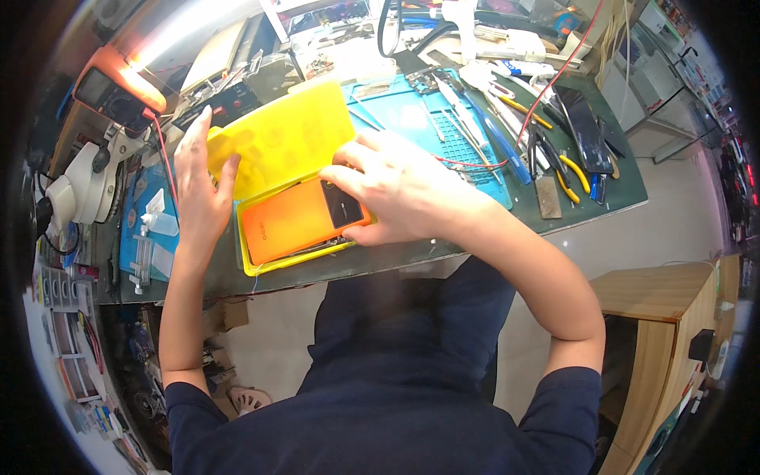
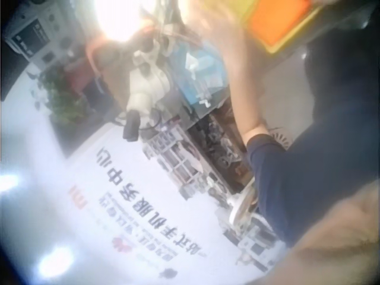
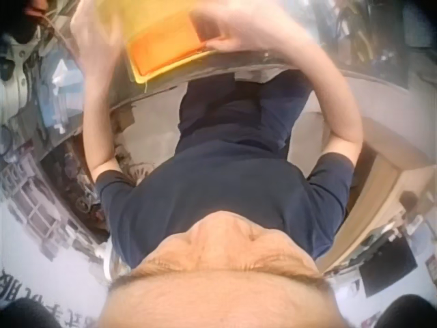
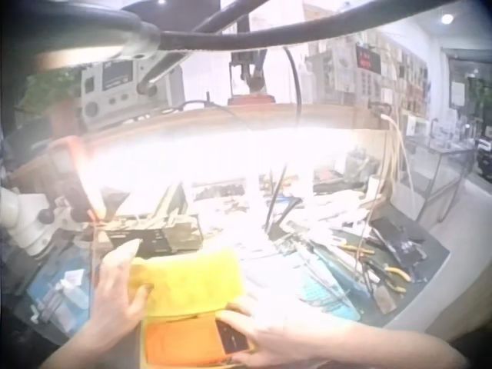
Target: The person handles a small circuit board, placing it into a yellow protective case and closing it. They then retrieve a disassembled smartphone, inspect the internal components, and place the device into a clear plastic container.
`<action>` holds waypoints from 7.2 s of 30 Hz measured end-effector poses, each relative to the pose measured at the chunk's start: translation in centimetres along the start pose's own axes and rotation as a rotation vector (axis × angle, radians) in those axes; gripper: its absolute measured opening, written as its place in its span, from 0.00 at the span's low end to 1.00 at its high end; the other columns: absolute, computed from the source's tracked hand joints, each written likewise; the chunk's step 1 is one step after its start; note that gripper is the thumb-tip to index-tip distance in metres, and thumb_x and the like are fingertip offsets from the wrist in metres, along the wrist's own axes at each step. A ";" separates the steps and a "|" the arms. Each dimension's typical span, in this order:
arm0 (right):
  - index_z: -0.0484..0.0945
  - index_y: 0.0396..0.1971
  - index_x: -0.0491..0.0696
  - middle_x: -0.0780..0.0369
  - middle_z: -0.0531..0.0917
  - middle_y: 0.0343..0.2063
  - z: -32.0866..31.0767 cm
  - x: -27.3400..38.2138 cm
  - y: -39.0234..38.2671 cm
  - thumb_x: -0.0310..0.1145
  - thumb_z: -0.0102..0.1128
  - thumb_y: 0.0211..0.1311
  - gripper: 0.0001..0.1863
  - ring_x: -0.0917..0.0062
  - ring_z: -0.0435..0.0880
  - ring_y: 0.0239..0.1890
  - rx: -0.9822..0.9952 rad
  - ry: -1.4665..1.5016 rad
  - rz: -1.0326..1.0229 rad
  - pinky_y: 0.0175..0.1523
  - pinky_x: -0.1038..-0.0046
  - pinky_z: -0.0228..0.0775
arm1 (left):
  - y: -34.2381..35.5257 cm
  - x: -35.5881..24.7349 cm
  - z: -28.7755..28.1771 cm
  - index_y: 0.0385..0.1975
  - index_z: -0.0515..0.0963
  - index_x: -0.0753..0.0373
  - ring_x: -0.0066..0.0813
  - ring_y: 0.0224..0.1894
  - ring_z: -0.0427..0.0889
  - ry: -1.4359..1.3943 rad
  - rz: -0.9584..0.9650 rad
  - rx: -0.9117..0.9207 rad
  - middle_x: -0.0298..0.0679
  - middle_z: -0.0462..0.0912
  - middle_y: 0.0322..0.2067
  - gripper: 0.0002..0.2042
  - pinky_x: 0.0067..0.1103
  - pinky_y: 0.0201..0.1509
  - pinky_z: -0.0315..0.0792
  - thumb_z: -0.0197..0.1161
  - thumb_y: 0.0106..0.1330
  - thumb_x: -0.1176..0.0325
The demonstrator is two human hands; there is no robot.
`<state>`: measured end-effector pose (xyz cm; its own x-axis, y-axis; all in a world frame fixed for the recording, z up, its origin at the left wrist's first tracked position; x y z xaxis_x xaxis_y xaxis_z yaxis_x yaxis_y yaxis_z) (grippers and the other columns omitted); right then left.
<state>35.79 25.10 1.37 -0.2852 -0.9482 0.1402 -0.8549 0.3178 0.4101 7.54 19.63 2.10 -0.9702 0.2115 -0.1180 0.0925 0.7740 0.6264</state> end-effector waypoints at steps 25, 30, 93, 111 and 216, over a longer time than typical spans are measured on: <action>0.83 0.32 0.48 0.63 0.79 0.30 -2.7 -1.4 -3.3 0.29 0.70 0.52 0.07 0.69 0.80 0.35 -0.156 -0.041 0.348 0.39 0.70 0.74 | -0.6 -6.3 0.3 0.42 0.81 0.62 0.39 0.42 0.79 -0.298 0.230 0.368 0.39 0.82 0.39 0.12 0.31 0.51 0.71 0.68 0.58 0.69; 0.79 0.30 0.47 0.63 0.76 0.28 0.6 -1.7 0.5 0.29 0.66 0.53 0.05 0.69 0.79 0.34 -0.059 -0.135 0.197 0.38 0.70 0.74 | -0.2 -7.2 1.1 0.43 0.80 0.63 0.42 0.45 0.77 -0.248 0.191 0.461 0.41 0.81 0.39 0.13 0.32 0.52 0.70 0.68 0.59 0.67; 0.79 0.27 0.47 0.61 0.75 0.31 -0.1 -2.6 4.7 0.29 0.59 0.52 0.03 0.70 0.84 0.32 0.272 -0.094 -0.150 0.34 0.69 0.78 | -2.7 -3.3 -0.4 0.31 0.80 0.63 0.41 0.38 0.77 -0.270 0.016 0.206 0.39 0.79 0.32 0.07 0.32 0.46 0.71 0.70 0.53 0.77; 0.78 0.26 0.48 0.63 0.78 0.28 0.9 -2.2 4.1 0.31 0.63 0.51 0.04 0.72 0.85 0.29 0.050 -0.071 -0.060 0.31 0.72 0.77 | -2.4 -3.4 -0.2 0.30 0.80 0.63 0.41 0.38 0.78 -0.277 0.024 0.251 0.39 0.79 0.32 0.06 0.32 0.46 0.70 0.69 0.54 0.76; 0.75 0.55 0.48 0.57 0.71 0.61 0.6 1.7 1.4 0.32 0.71 0.46 0.32 0.59 0.67 0.64 0.207 0.385 0.059 0.68 0.58 0.58 | -8.9 -0.7 -3.2 0.54 0.76 0.67 0.47 0.60 0.74 -0.474 -0.065 0.200 0.48 0.78 0.54 0.23 0.35 0.64 0.66 0.66 0.65 0.58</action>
<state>33.87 23.92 1.69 -0.1873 -0.8455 0.5001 -0.9221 0.3268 0.2073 6.63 10.68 -0.89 -0.7720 0.3701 -0.5168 0.1213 0.8839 0.4517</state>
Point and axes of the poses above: each hand's wrist, its own y-axis towards the middle knuckle, its own z-axis out of the palm, x = y × z, the point moved 1 cm from there along y, towards the middle knuckle
